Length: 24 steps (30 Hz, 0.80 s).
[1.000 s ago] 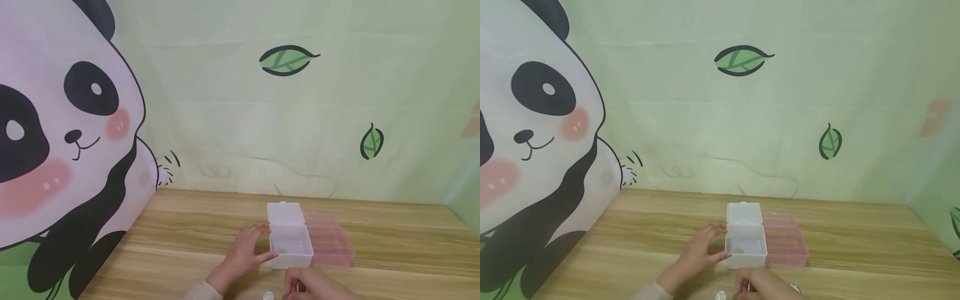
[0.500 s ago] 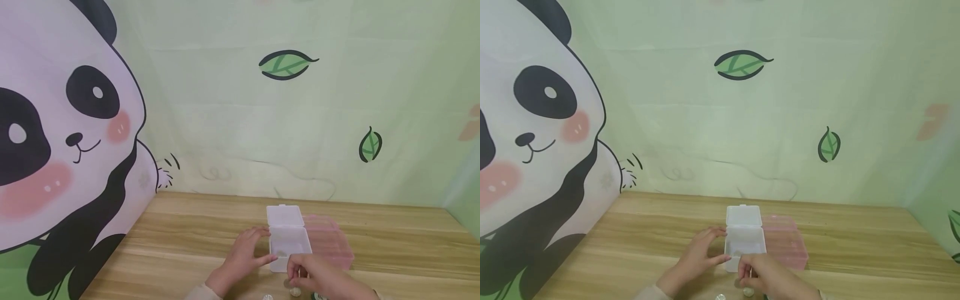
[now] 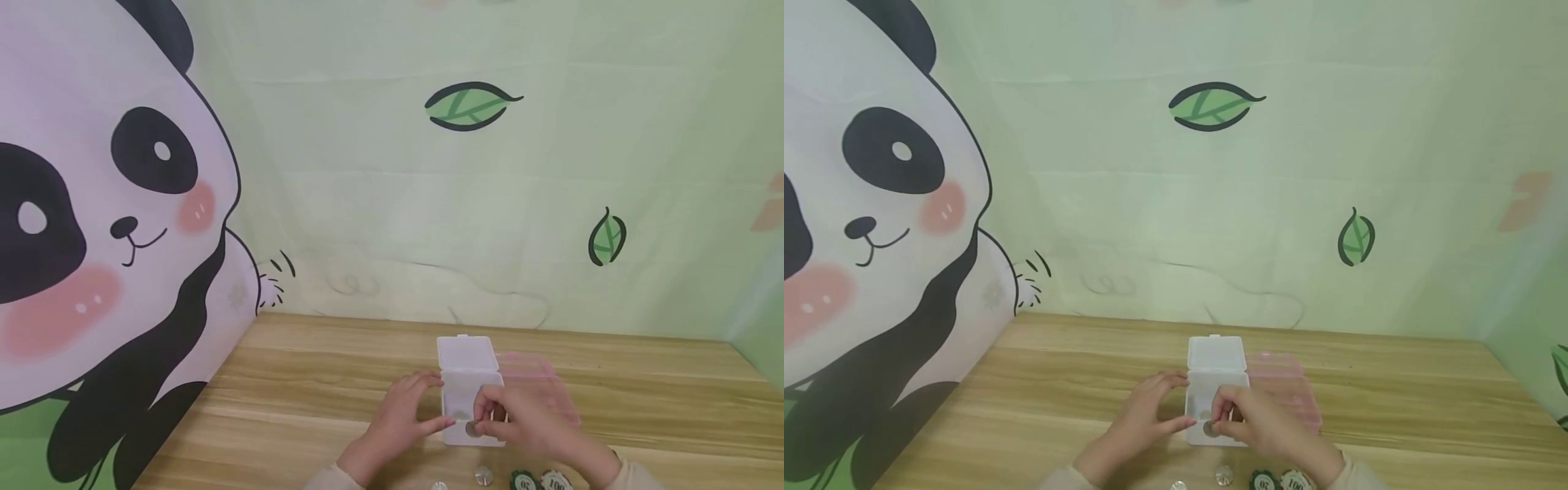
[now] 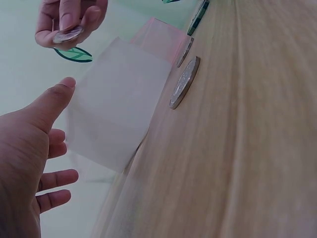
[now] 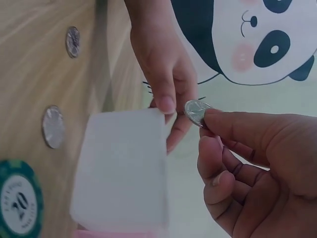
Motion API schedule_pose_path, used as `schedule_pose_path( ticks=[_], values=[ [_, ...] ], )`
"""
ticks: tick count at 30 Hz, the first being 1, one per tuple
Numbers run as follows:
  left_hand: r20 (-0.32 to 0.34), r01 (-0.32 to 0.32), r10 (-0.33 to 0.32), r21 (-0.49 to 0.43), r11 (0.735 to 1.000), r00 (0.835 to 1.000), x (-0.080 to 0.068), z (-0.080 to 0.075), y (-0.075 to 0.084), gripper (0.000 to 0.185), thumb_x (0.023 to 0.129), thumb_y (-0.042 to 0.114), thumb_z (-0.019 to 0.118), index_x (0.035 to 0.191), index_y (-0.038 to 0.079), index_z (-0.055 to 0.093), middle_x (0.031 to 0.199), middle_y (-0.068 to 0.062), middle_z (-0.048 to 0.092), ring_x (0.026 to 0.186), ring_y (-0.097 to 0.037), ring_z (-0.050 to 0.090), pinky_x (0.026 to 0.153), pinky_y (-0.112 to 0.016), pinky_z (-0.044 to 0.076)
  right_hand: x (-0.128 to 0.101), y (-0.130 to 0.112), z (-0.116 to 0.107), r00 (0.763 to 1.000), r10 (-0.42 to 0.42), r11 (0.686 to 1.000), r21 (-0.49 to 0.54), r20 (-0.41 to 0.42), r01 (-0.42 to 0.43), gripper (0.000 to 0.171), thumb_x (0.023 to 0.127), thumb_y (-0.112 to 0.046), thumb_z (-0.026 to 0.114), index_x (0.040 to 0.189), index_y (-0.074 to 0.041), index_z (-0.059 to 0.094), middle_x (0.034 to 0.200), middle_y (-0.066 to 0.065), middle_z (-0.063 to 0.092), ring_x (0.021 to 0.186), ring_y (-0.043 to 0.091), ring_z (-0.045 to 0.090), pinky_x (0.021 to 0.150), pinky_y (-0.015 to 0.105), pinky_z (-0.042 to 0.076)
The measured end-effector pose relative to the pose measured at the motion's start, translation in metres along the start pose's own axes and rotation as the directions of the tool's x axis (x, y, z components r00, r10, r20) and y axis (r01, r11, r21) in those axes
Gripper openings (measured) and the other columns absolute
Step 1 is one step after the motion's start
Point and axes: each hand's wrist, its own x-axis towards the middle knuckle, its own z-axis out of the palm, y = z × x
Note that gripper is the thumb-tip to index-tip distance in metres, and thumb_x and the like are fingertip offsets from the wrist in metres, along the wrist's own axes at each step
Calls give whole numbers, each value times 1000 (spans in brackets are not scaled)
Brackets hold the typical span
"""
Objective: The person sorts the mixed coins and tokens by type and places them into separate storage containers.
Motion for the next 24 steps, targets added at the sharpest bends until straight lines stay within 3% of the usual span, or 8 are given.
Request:
schedule_pose_path(
  ticks=[7,24],
  values=[
    [11,3,-3,3,1000,1000,0,-1,-1,53,83,45,70,123,14,57,134,0,57,123,-21,54,105,-45,42,10,-4,-9,999,40,994,-100,-34,-43,11,87,-16,69,84,-15,58,73,-12,59,65,-6,48,56,16,45],
    [18,10,-9,-6,1000,1000,-1,2,-3,53,83,46,69,123,14,57,134,-1,58,124,-21,54,106,-46,41,32,20,-1,989,147,978,-146,-25,-149,11,89,-14,66,84,-14,56,76,-8,54,68,0,45,58,16,40]
  ],
)
